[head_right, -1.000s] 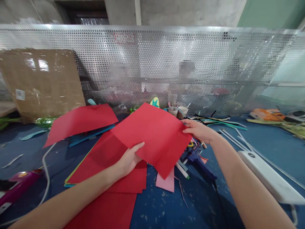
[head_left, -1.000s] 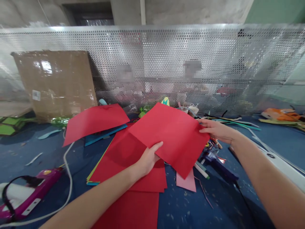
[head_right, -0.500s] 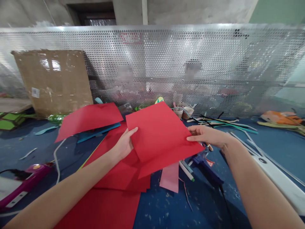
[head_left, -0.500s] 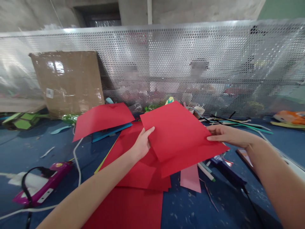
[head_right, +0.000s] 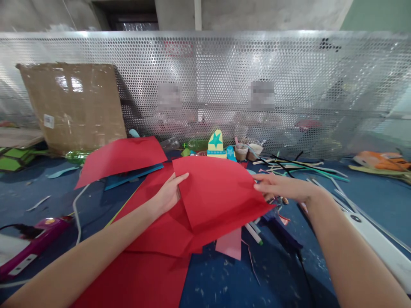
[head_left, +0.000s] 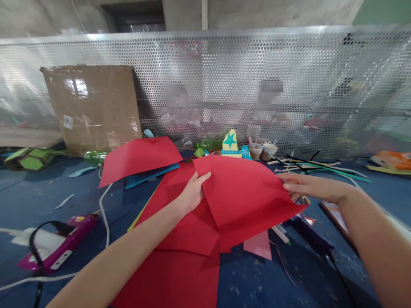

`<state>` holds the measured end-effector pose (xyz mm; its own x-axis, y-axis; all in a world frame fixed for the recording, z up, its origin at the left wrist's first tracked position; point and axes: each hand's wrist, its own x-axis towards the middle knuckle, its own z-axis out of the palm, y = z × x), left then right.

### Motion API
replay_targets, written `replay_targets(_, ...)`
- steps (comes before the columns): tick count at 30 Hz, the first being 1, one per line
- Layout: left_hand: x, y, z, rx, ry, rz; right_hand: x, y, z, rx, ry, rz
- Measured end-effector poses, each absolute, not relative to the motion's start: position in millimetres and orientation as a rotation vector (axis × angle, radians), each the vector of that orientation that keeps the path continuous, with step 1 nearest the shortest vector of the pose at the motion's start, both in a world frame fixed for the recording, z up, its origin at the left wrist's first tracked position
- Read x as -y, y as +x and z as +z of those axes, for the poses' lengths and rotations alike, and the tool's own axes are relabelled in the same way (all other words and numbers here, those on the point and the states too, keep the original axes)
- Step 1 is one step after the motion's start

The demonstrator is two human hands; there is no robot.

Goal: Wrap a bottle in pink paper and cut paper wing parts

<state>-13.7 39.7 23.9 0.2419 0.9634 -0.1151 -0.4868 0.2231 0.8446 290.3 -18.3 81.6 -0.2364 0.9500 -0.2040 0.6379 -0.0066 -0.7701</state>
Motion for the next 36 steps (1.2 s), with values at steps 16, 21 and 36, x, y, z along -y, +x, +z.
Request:
replay_targets(16,-39,-15,24,-0.764,0.844,1.001,6,268,74,1.623,-1.379,1.315)
replay_targets(21,-39,-14,23,-0.79,0.817,0.952,5,270,74,1.693,-1.405,1.204)
replay_targets(36,-30,-28,55,-0.757,1.589,0.66,8,245,68,2.285,-1.415,1.123)
